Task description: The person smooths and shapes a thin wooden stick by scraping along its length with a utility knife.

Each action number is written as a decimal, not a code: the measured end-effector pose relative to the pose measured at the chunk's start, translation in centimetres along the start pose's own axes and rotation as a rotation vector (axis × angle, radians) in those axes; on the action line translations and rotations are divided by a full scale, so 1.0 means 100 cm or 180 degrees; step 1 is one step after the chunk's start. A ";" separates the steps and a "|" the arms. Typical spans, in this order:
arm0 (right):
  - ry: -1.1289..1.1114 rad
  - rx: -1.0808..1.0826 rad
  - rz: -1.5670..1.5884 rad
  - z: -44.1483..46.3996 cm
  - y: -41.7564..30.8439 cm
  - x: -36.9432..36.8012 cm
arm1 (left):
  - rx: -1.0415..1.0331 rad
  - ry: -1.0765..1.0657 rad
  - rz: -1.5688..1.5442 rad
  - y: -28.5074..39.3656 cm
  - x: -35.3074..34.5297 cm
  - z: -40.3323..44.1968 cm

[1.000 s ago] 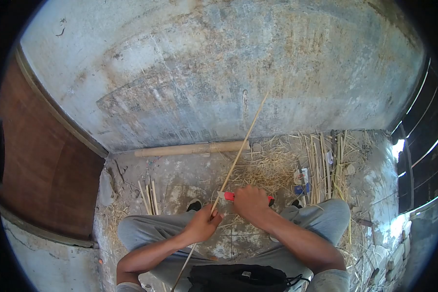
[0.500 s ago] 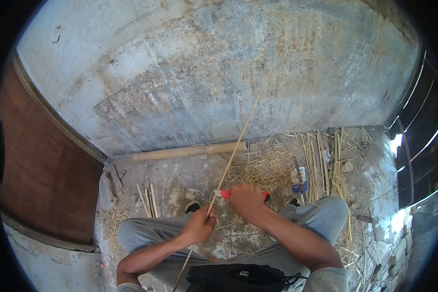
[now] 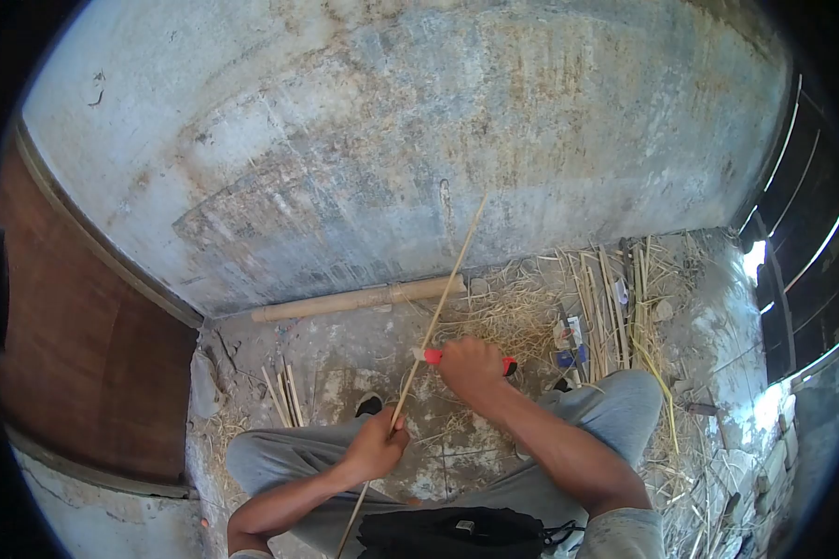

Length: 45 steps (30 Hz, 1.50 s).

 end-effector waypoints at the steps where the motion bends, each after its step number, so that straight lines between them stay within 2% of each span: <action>1: 0.0070 -0.0111 0.0089 0.004 0.008 -0.002 | 0.0015 -0.0002 0.0056 0.001 -0.001 -0.004; 5: 0.0238 -0.0263 0.0081 0.007 0.015 -0.001 | 0.0240 -0.0121 0.0026 0.004 0.001 -0.012; 12: 0.0111 -0.0495 0.0299 0.014 0.022 0.007 | -0.0010 -0.0119 0.0420 0.011 0.014 -0.031; 14: 0.0031 -0.0341 0.0125 0.016 0.019 0.008 | 0.0315 -0.0216 0.0274 0.015 0.019 -0.040; 20: 0.0467 -0.0455 0.0404 0.023 0.037 0.006 | 0.0557 -0.0331 0.0427 0.008 0.027 -0.074; 23: 0.0460 -0.0407 0.0289 0.020 0.029 0.006 | 0.0686 -0.0309 0.0333 0.009 0.035 -0.089; 27: 0.0378 -0.0625 0.0374 0.023 0.046 0.010 | 0.0393 -0.0263 0.0443 0.002 0.035 -0.120; 29: 0.0477 -0.0662 0.0400 0.022 0.050 0.017 | 0.0058 0.0237 0.0424 0.007 0.038 -0.138; 30: 0.0474 -0.0648 0.0403 0.023 0.048 0.014 | 0.0067 0.0250 0.0424 0.012 0.041 -0.142; 32: 0.0363 -0.0555 0.0220 0.025 0.043 0.003 | 0.0781 0.0020 -0.0054 0.012 0.046 -0.150; 33: 0.0350 -0.0539 0.0230 0.024 0.041 0.003 | 0.0801 0.0032 -0.0052 0.007 0.049 -0.154; 35: 0.0521 -0.0683 0.0273 0.025 0.046 0.009 | 0.0651 -0.0365 0.0043 -0.008 0.051 -0.161; 36: 0.0525 -0.0690 0.0279 0.027 0.051 0.010 | 0.0649 -0.0370 0.0051 -0.019 0.051 -0.165; 38: 0.0596 -0.0707 0.0330 0.030 0.059 0.008 | 0.0192 -0.0142 0.0224 -0.031 0.053 -0.175; 45: 0.0600 -0.0660 0.0038 0.033 0.067 0.004 | 0.0638 -0.0249 0.0447 -0.021 0.057 -0.184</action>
Point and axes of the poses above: each hand's wrist, its own z-axis towards the middle knuckle, its own x-axis out of the back of the hand, y = z × x, the point moved 4 cm from there along z, towards the middle knuckle, and after that the axes turned 4 degrees about y, right-handed, at the moved point
